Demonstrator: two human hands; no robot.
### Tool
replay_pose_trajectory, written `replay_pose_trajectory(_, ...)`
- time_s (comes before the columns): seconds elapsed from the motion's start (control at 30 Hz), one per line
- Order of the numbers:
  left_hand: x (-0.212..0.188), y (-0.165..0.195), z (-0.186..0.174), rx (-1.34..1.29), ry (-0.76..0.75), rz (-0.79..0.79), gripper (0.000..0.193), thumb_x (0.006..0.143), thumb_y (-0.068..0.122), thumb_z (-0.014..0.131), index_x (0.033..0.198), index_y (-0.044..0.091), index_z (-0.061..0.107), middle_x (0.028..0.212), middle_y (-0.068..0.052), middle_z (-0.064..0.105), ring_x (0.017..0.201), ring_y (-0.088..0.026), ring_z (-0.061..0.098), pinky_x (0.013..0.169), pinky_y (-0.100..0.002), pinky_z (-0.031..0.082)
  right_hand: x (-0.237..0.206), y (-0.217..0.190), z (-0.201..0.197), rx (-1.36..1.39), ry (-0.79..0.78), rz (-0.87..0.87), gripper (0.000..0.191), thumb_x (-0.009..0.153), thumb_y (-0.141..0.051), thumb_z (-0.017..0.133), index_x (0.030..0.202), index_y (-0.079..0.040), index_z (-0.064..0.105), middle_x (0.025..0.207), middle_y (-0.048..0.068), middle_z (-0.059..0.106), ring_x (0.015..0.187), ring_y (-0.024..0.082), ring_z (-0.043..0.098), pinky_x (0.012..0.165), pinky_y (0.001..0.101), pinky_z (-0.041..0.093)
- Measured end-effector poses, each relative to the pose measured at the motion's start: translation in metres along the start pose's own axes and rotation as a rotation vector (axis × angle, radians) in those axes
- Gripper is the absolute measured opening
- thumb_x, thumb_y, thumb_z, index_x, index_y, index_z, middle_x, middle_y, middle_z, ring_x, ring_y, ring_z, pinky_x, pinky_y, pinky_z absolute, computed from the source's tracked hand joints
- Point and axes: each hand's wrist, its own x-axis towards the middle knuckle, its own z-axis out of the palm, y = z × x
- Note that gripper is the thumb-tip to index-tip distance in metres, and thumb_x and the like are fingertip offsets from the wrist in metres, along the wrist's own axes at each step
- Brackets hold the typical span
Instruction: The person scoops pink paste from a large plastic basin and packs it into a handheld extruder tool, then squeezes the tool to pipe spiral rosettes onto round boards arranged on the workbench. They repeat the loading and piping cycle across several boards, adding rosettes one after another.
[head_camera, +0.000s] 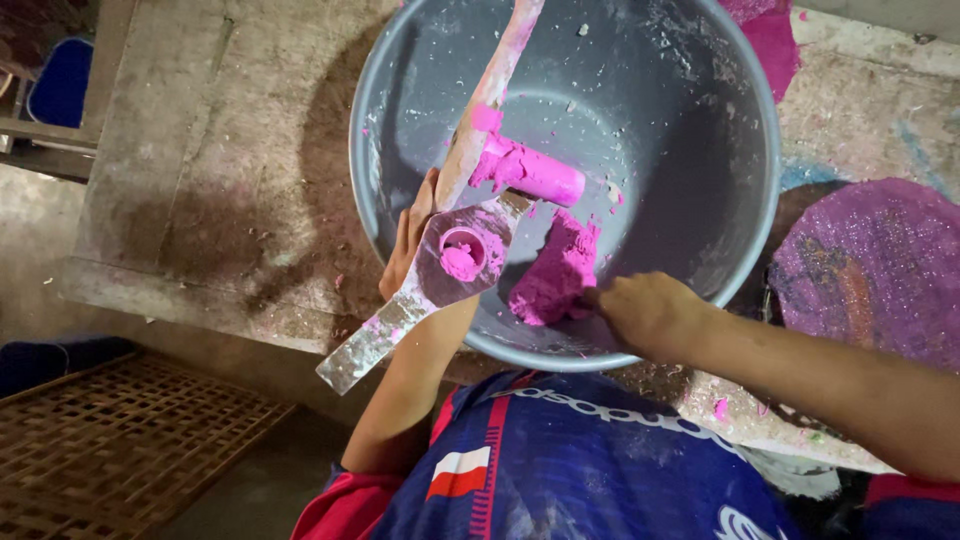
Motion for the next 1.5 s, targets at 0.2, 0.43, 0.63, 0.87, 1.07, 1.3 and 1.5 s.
replay_pose_trajectory(0.2,-0.001,0.000,-0.004,-0.031,-0.027,-0.099,0.036,0.089,0.025,0.076,0.120,0.010,0.066,0.156,-0.009,0.051,0.124,-0.034,0.063,0.097,-0.041,0.056,-0.052,0.011,-0.031,0.264,0.002,0.082,0.041,0.090,-0.033,0.063,0.131,-0.035,0.069,0.094,0.012,0.077,0.088,0.033,0.074,0.080,0.0452,0.058)
replay_pose_trajectory(0.43,0.003,0.007,-0.011,-0.094,-0.123,0.089,0.049,0.087,0.030,0.074,0.131,0.013,0.061,0.147,-0.010,0.056,0.124,-0.032,0.063,0.100,-0.041,0.054,-0.114,0.051,-0.069,0.634,0.060,0.110,0.042,0.090,-0.038,0.065,0.131,-0.030,0.073,0.097,0.007,0.080,0.083,0.027,0.070,0.072,0.0420,0.060)
replay_pose_trajectory(0.63,0.000,0.029,0.012,-0.212,-0.325,0.268,0.062,0.086,0.036,0.072,0.141,0.014,0.055,0.140,-0.011,0.060,0.122,-0.030,0.063,0.101,-0.040,0.052,-0.103,-0.004,-0.100,0.041,0.330,0.110,0.030,0.089,-0.037,0.062,0.115,-0.027,0.073,0.091,0.004,0.076,0.081,0.025,0.073,0.067,0.0404,0.054)
replay_pose_trajectory(0.87,-0.004,0.019,0.019,-0.723,-0.589,-0.127,0.056,0.087,0.029,0.065,0.140,0.013,0.057,0.131,-0.012,0.070,0.116,-0.028,0.070,0.101,-0.038,0.058,-0.109,-0.043,-0.060,-0.495,0.687,-0.111,0.024,0.077,-0.013,0.062,0.100,-0.006,0.065,0.083,0.007,0.067,0.066,0.022,0.070,0.052,0.0363,0.057)
replay_pose_trajectory(1.07,0.021,0.009,-0.004,-0.175,-0.315,0.296,0.062,0.083,0.026,0.075,0.140,0.013,0.057,0.149,-0.015,0.055,0.135,-0.034,0.054,0.112,-0.043,0.044,-0.164,-0.032,-0.088,-0.403,0.452,0.247,0.032,0.092,-0.019,0.056,0.124,-0.023,0.062,0.086,0.000,0.067,0.076,0.019,0.073,0.055,0.0369,0.056)
replay_pose_trajectory(1.3,0.021,0.021,0.017,-0.287,-0.325,0.302,0.061,0.080,0.023,0.074,0.138,0.015,0.058,0.149,-0.010,0.057,0.134,-0.030,0.055,0.110,-0.045,0.044,-0.124,-0.064,-0.112,-0.500,0.747,-0.088,0.043,0.079,-0.015,0.064,0.121,-0.009,0.067,0.093,0.010,0.070,0.061,0.022,0.072,0.050,0.0355,0.057)
replay_pose_trajectory(1.5,0.038,0.010,-0.007,-0.199,-0.168,0.361,0.058,0.092,0.026,0.075,0.146,0.017,0.057,0.151,-0.004,0.058,0.129,-0.028,0.062,0.107,-0.042,0.053,-0.165,-0.044,-0.118,-0.403,0.613,0.151,0.034,0.080,-0.018,0.064,0.115,-0.017,0.065,0.079,0.003,0.065,0.065,0.025,0.072,0.048,0.0388,0.056)
